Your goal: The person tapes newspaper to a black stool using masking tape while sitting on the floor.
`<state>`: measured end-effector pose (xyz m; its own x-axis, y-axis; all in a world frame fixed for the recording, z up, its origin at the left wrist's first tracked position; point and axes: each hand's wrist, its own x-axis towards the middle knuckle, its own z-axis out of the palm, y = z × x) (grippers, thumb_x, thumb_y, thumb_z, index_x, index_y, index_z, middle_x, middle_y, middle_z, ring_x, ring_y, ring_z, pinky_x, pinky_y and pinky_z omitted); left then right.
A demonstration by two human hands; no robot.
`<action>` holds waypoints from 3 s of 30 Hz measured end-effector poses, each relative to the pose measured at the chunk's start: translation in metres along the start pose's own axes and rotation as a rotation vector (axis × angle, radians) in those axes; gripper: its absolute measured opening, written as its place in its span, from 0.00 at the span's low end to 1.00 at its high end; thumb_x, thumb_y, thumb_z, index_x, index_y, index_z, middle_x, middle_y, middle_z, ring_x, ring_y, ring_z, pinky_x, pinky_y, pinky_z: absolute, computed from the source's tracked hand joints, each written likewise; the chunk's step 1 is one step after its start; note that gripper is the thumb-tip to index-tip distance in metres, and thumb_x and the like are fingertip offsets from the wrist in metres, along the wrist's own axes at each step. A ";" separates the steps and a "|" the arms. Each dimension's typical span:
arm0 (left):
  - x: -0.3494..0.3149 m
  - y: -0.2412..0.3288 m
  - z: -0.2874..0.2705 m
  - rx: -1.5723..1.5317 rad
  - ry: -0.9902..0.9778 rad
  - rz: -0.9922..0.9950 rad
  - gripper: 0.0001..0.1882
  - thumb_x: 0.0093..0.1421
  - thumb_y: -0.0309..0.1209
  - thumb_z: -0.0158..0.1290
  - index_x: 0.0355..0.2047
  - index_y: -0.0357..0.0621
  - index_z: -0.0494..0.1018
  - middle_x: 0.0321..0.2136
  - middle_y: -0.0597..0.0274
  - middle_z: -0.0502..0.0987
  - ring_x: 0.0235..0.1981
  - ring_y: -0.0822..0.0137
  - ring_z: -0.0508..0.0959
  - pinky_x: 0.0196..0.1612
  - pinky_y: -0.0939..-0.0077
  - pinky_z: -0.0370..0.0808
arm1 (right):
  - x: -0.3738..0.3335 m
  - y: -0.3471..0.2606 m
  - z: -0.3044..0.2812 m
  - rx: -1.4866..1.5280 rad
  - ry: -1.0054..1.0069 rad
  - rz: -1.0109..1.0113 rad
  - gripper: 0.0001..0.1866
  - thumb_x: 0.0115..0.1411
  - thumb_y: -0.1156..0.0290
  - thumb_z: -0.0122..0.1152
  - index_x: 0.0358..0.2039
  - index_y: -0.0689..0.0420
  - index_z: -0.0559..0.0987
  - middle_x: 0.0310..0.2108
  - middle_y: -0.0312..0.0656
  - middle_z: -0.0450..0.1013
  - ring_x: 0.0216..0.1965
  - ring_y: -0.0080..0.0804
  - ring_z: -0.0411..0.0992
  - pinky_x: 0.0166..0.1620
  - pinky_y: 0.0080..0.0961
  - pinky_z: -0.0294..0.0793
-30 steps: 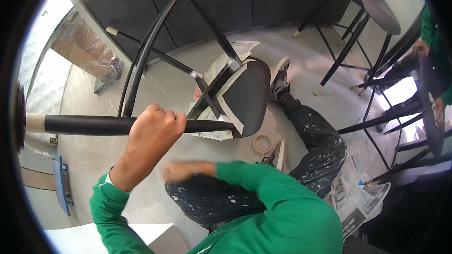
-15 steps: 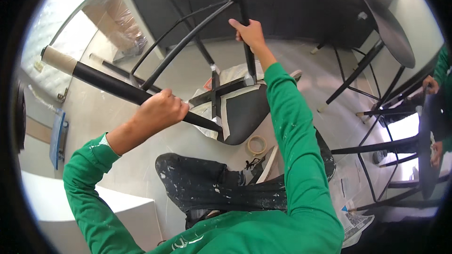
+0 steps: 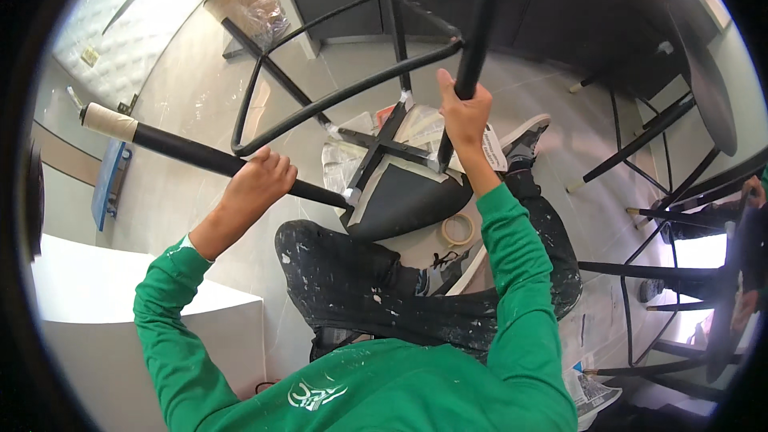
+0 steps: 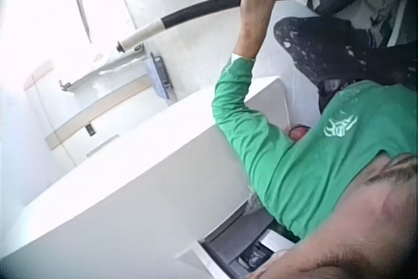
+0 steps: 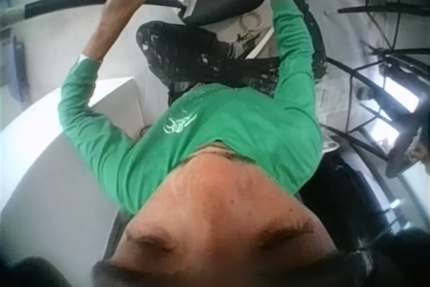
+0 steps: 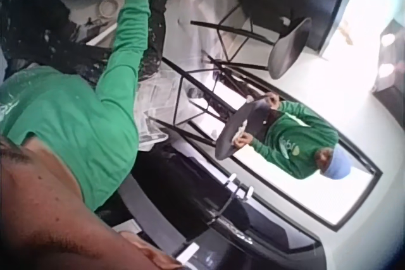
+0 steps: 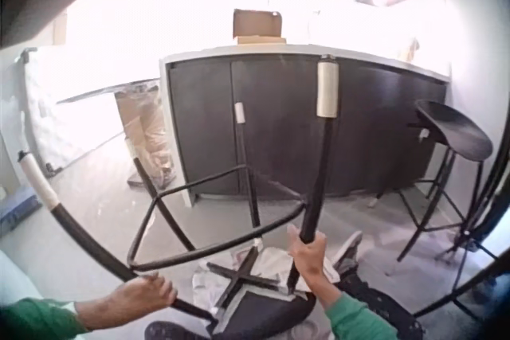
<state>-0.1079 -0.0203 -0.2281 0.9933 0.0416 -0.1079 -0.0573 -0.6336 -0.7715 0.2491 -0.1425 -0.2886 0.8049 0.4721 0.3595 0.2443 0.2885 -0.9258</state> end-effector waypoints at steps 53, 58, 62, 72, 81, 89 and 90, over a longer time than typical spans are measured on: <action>0.088 0.130 0.291 -1.121 0.232 -0.214 0.39 0.73 0.49 0.48 0.76 0.42 0.53 0.77 0.45 0.51 0.79 0.47 0.48 0.78 0.49 0.49 | -0.105 0.065 -0.012 0.023 0.026 -0.123 0.11 0.75 0.75 0.52 0.33 0.55 0.65 0.21 0.35 0.64 0.23 0.23 0.64 0.38 0.35 0.77; 0.084 0.159 0.304 -1.131 0.163 -0.258 0.40 0.73 0.52 0.46 0.77 0.41 0.52 0.78 0.47 0.49 0.79 0.47 0.46 0.78 0.46 0.43 | -0.104 0.065 -0.011 0.027 0.010 -0.161 0.11 0.75 0.76 0.52 0.33 0.55 0.65 0.21 0.36 0.65 0.22 0.24 0.64 0.36 0.36 0.78; 0.083 0.171 0.310 -1.159 0.141 -0.391 0.41 0.73 0.51 0.48 0.77 0.41 0.51 0.78 0.45 0.49 0.79 0.46 0.46 0.78 0.46 0.43 | -0.109 0.067 -0.018 -0.029 0.012 -0.074 0.09 0.73 0.76 0.55 0.34 0.56 0.67 0.25 0.39 0.71 0.28 0.28 0.72 0.43 0.34 0.79; -0.021 0.177 0.281 -1.500 -0.367 -0.781 0.38 0.71 0.50 0.54 0.70 0.33 0.64 0.65 0.33 0.70 0.68 0.40 0.68 0.70 0.58 0.66 | -0.194 0.061 -0.120 -0.463 -0.149 0.386 0.19 0.62 0.73 0.71 0.52 0.63 0.80 0.53 0.46 0.77 0.55 0.36 0.77 0.61 0.33 0.74; -0.042 0.244 0.140 -0.817 -0.294 -0.798 0.31 0.72 0.51 0.53 0.60 0.36 0.75 0.56 0.40 0.79 0.59 0.43 0.76 0.68 0.56 0.66 | -0.336 -0.042 -0.340 -1.055 0.747 -0.040 0.12 0.64 0.71 0.68 0.47 0.60 0.81 0.48 0.45 0.77 0.50 0.38 0.75 0.54 0.31 0.73; 0.068 0.280 0.013 -1.670 -0.062 -0.197 0.28 0.72 0.36 0.56 0.66 0.30 0.68 0.61 0.37 0.74 0.63 0.42 0.74 0.68 0.55 0.66 | -0.545 -0.002 -0.459 -1.380 1.086 0.714 0.31 0.58 0.56 0.74 0.57 0.59 0.78 0.54 0.54 0.75 0.59 0.55 0.70 0.64 0.49 0.67; 0.081 0.283 -0.002 -1.665 -0.053 -0.148 0.28 0.72 0.34 0.56 0.66 0.30 0.68 0.61 0.38 0.74 0.63 0.43 0.74 0.67 0.56 0.67 | -0.562 0.002 -0.464 -1.288 1.153 0.889 0.38 0.56 0.53 0.76 0.61 0.62 0.74 0.58 0.56 0.73 0.61 0.57 0.69 0.66 0.48 0.66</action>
<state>-0.0437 -0.1982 -0.4537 0.9738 0.1741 -0.1464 0.2268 -0.6939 0.6834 0.0480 -0.7935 -0.5462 0.6840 -0.7258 0.0735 -0.6129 -0.6265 -0.4816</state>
